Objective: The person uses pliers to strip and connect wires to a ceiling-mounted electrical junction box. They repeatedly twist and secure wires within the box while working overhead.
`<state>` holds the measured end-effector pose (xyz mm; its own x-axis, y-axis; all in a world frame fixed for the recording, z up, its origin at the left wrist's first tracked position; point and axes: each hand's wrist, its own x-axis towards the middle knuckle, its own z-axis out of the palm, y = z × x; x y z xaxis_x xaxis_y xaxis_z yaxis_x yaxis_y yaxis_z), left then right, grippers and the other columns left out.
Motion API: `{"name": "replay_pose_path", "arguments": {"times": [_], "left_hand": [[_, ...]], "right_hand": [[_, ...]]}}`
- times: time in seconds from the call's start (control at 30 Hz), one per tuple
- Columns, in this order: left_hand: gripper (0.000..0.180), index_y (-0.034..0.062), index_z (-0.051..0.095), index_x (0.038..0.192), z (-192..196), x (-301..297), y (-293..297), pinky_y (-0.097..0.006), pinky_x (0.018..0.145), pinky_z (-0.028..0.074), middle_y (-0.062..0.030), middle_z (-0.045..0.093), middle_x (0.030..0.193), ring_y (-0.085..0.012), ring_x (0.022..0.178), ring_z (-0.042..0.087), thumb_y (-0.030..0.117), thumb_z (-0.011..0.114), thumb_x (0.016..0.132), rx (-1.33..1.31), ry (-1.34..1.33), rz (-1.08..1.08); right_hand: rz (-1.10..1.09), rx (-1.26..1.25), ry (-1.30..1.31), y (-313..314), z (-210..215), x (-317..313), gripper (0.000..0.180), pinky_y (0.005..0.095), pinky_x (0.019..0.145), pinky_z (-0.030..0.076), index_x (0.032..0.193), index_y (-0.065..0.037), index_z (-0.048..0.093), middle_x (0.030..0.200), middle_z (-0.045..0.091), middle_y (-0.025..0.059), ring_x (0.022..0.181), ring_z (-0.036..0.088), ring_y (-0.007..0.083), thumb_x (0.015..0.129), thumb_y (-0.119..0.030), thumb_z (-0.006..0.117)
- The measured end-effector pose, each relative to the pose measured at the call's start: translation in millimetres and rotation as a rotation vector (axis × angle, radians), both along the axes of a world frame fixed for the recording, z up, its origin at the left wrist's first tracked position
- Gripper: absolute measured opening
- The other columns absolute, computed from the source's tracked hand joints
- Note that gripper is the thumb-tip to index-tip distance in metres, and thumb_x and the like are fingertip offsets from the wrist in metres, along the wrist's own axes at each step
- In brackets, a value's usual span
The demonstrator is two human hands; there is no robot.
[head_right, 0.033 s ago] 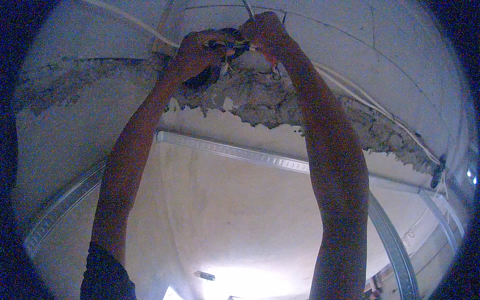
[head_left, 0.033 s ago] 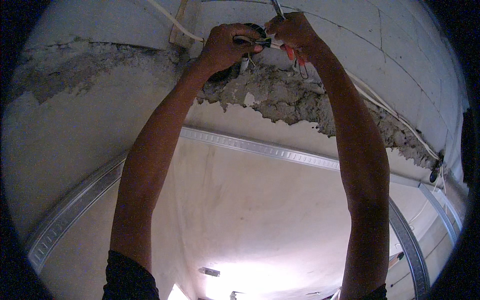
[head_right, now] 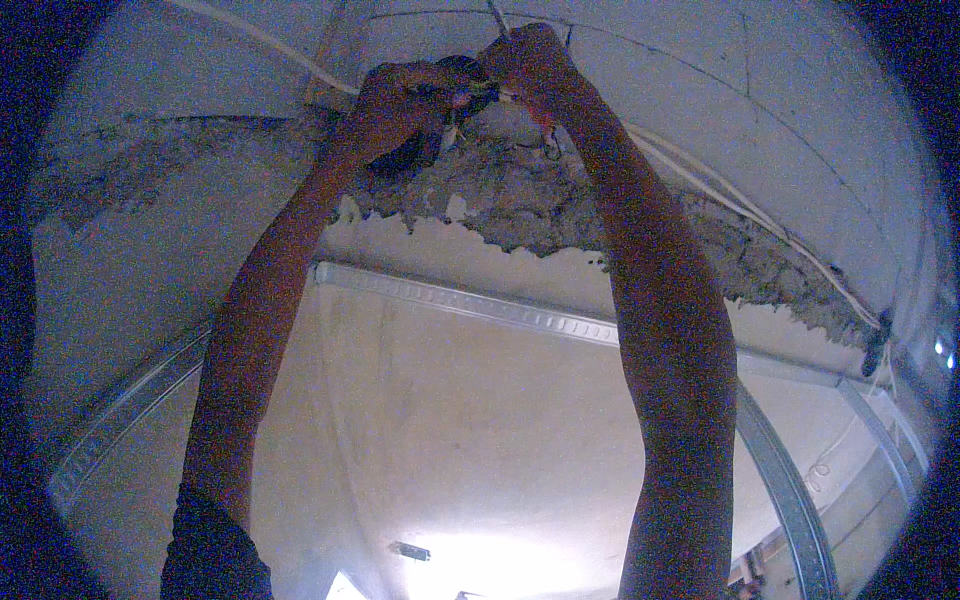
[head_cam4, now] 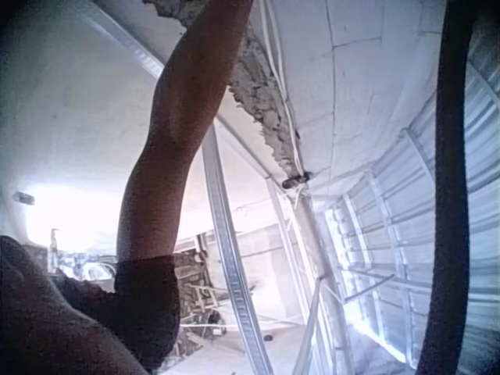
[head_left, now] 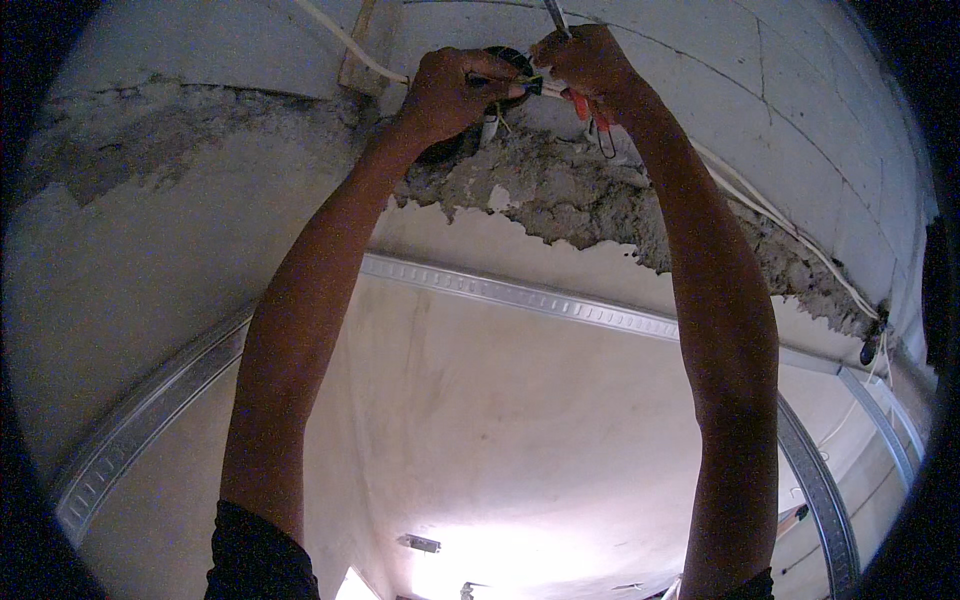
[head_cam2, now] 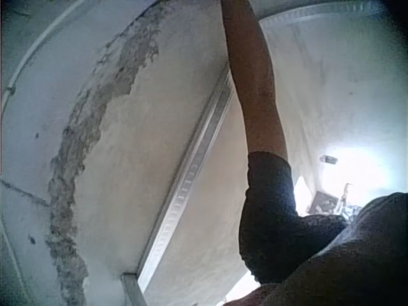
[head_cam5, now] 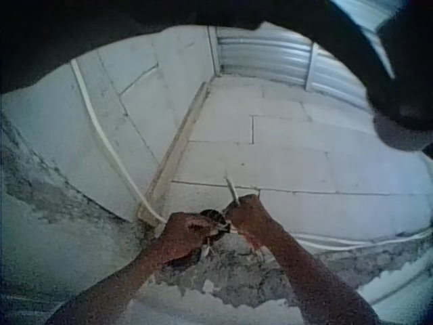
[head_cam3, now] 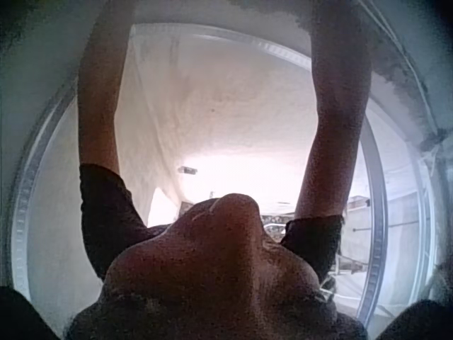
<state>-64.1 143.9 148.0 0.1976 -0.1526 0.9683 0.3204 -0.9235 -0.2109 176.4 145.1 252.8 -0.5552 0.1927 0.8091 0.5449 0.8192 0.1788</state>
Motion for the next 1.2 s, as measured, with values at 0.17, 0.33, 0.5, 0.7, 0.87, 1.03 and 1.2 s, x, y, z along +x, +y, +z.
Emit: {"name": "replay_pose_path", "arguments": {"times": [0.17, 0.33, 0.5, 0.7, 0.87, 1.03, 1.2], "left_hand": [[0.034, 0.0011, 0.078, 0.101, -18.6, -4.0, 15.5, -0.037, 0.090, 0.058, -0.0137, 0.077, 0.100, -0.0254, 0.095, 0.074, 0.030, 0.084, 0.085, -0.401, -0.239, -0.495], [0.036, -0.0068, 0.071, 0.109, -34.4, 1.1, 50.0, -0.035, 0.098, 0.056, -0.0163, 0.074, 0.109, -0.0263, 0.102, 0.071, 0.023, 0.079, 0.090, -0.627, -0.333, -1.052], [0.031, -0.0050, 0.068, 0.114, -40.0, 9.5, 69.2, -0.036, 0.103, 0.055, -0.0153, 0.071, 0.116, -0.0250, 0.109, 0.069, 0.018, 0.073, 0.094, -0.686, -0.342, -1.217], [0.024, 0.0083, 0.070, 0.117, -20.0, -39.3, 31.1, -0.037, 0.097, 0.056, -0.0100, 0.071, 0.119, -0.0229, 0.109, 0.068, 0.021, 0.068, 0.097, -0.685, -0.112, -1.324], [0.022, 0.0123, 0.077, 0.111, 26.4, -42.2, 59.0, -0.037, 0.085, 0.058, -0.0076, 0.076, 0.107, -0.0204, 0.097, 0.072, 0.012, 0.075, 0.089, -0.453, 0.034, -0.453], [0.017, 0.0085, 0.081, 0.098, 44.3, -16.3, 33.3, -0.034, 0.081, 0.058, -0.0099, 0.077, 0.104, -0.0200, 0.093, 0.073, 0.011, 0.083, 0.080, -0.210, 0.220, 0.075], [0.020, 0.0085, 0.080, 0.098, 56.8, -24.5, 38.1, -0.038, 0.084, 0.057, -0.0120, 0.076, 0.096, -0.0250, 0.091, 0.072, 0.017, 0.083, 0.080, 0.101, 0.328, 0.137]], "right_hand": [[-0.103, -0.121, 0.269, -22.3, -27.4, -21.2, 0.017, 0.0332, 0.053, 0.055, 0.096, -0.002, 0.077, 0.081, 0.073, 0.0079, 0.063, 0.065, 0.0152, 0.090, -0.017, 0.074], [-0.600, 0.597, -0.225, -24.6, -18.7, -44.2, 0.028, 0.0360, 0.050, 0.050, 0.083, -0.002, 0.071, 0.067, 0.066, 0.0065, 0.055, 0.060, 0.0151, 0.090, -0.029, 0.073], [-0.190, 0.072, 0.024, -8.4, -8.1, -16.9, 0.038, 0.0378, 0.051, 0.049, 0.075, -0.003, 0.064, 0.059, 0.058, 0.0064, 0.052, 0.056, 0.0162, 0.090, -0.037, 0.071], [-0.381, 0.052, 0.059, -14.4, 1.1, -12.3, 0.039, 0.0382, 0.055, 0.052, 0.084, -0.001, 0.069, 0.061, 0.058, 0.0070, 0.054, 0.057, 0.0180, 0.090, -0.040, 0.071], [-0.431, 0.304, -0.245, -54.7, -8.3, -54.9, 0.036, 0.0401, 0.063, 0.054, 0.091, -0.001, 0.072, 0.067, 0.065, 0.0115, 0.060, 0.061, 0.0216, 0.091, -0.036, 0.071], [-0.507, 0.397, -0.266, -16.5, -3.5, -28.4, 0.032, 0.0398, 0.067, 0.054, 0.090, -0.003, 0.075, 0.071, 0.070, 0.0142, 0.066, 0.065, 0.0234, 0.091, -0.035, 0.071], [-0.451, 0.330, -0.199, -18.1, -14.1, -31.3, 0.032, 0.0424, 0.071, 0.055, 0.087, -0.004, 0.075, 0.075, 0.071, 0.0159, 0.070, 0.069, 0.0270, 0.091, -0.035, 0.072]]}}
